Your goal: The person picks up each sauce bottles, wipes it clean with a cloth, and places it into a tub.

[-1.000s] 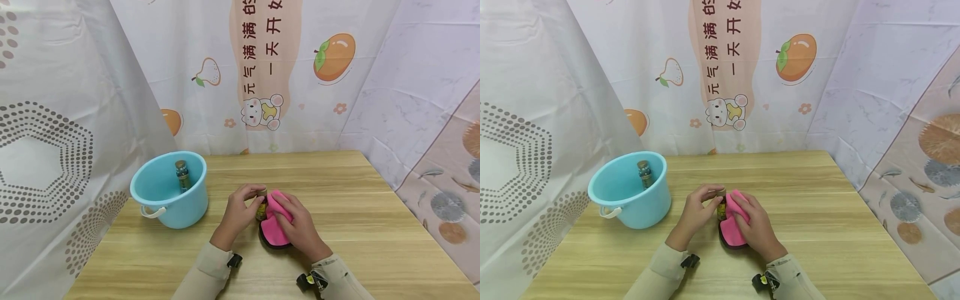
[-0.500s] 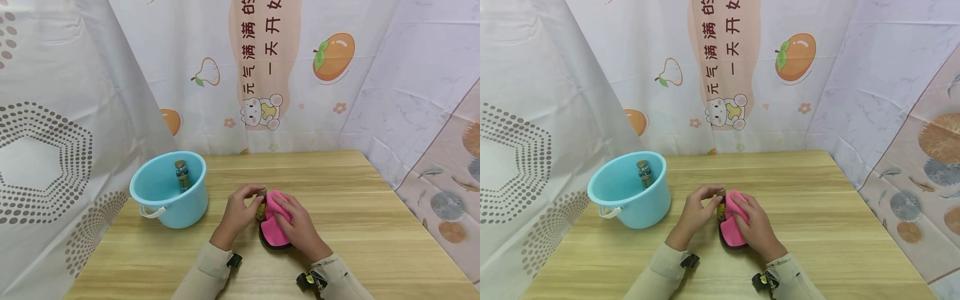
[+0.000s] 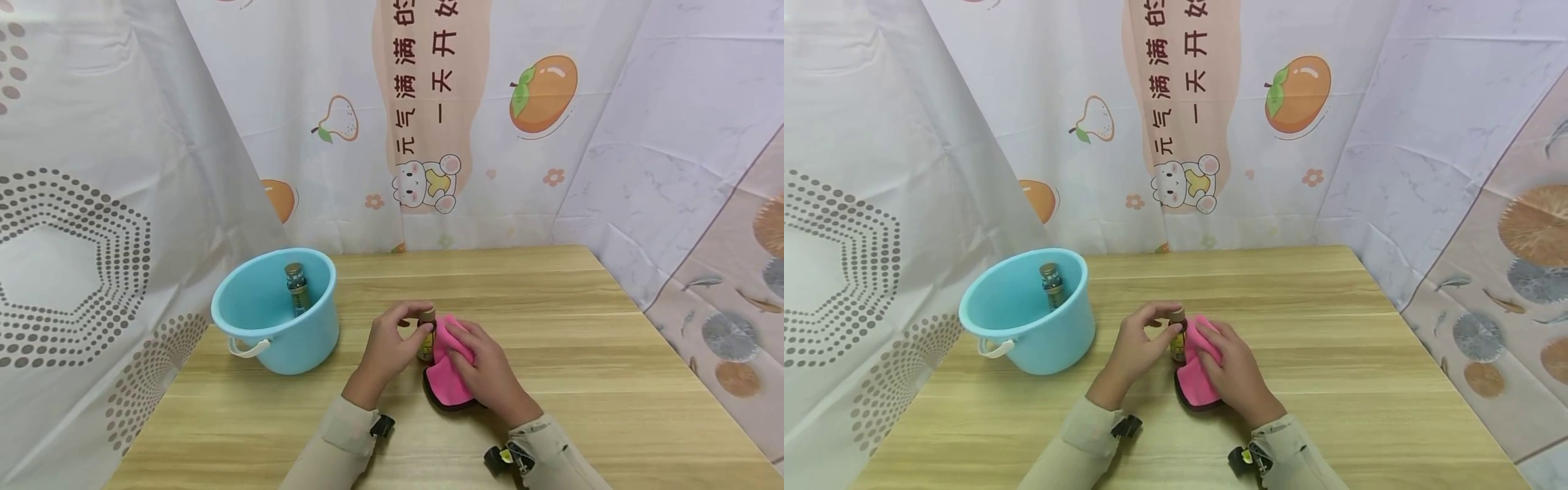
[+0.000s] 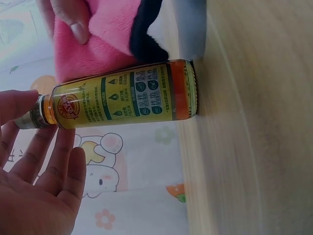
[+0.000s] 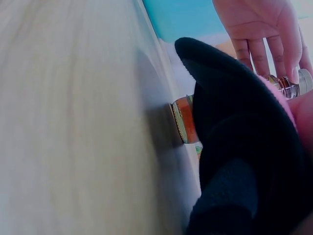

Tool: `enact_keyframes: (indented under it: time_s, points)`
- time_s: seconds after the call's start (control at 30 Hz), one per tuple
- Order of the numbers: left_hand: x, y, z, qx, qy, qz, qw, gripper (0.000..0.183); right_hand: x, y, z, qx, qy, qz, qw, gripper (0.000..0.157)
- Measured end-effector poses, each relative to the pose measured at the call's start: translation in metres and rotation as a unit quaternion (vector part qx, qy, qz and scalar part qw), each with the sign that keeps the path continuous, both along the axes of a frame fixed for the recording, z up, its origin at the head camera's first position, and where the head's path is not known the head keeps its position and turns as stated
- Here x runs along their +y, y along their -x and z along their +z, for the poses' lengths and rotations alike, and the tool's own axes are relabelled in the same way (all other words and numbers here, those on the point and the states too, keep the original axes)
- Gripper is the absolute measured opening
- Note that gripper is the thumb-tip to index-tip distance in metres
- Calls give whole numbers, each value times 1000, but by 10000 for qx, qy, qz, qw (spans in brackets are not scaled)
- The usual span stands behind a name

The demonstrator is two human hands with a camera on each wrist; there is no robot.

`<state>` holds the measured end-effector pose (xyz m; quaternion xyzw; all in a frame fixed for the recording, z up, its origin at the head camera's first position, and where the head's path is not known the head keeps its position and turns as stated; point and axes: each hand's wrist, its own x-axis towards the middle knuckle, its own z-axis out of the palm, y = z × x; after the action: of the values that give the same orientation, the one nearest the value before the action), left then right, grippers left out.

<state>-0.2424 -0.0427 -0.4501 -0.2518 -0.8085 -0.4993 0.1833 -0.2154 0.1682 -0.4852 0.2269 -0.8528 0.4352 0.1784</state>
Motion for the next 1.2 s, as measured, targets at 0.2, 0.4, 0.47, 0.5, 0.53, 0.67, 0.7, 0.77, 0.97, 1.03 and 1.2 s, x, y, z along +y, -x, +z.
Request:
enact_keyframes:
  time_s: [0.2,0.4,0.47,0.5,0.53,0.67,0.7,0.77,0.97,1.03,1.2]
  points:
    - [0,0,0,-8,-25,60,10000,31,-1,0,-1,-471,-243,-183,9984,48]
    - [1,0,0,-59,12,122,9999,31,-2,-1,-2,-979,-525,-359,9932,48]
    - [1,0,0,-83,-2,130,9999,31,-2,-1,-2,-1006,-585,-369,9925,48]
    - [1,-1,1,-105,-10,133,9999,30,-2,-1,-2,-1002,-607,-369,9924,47]
    - [1,-1,1,-96,-13,143,9999,31,-2,-1,-2,-991,-626,-368,9924,47]
    - [2,-2,1,-131,-40,160,9998,30,-2,0,-2,-915,-701,-372,9926,47]
    - [1,-2,1,-127,-31,175,9998,30,-2,0,-3,-897,-720,-373,9927,48]
    - [2,-2,0,-125,-23,184,9997,29,-1,-1,-3,-890,-741,-375,9926,50]
    - [2,-2,-2,28,11,272,9996,26,0,-2,-3,-1007,-898,-273,9905,67]
    - [3,-2,-3,118,30,309,9994,25,0,-3,-2,-1029,-948,-253,9898,71]
    - [3,-1,-2,234,67,320,9992,24,1,-1,-2,-772,-979,-300,9917,68]
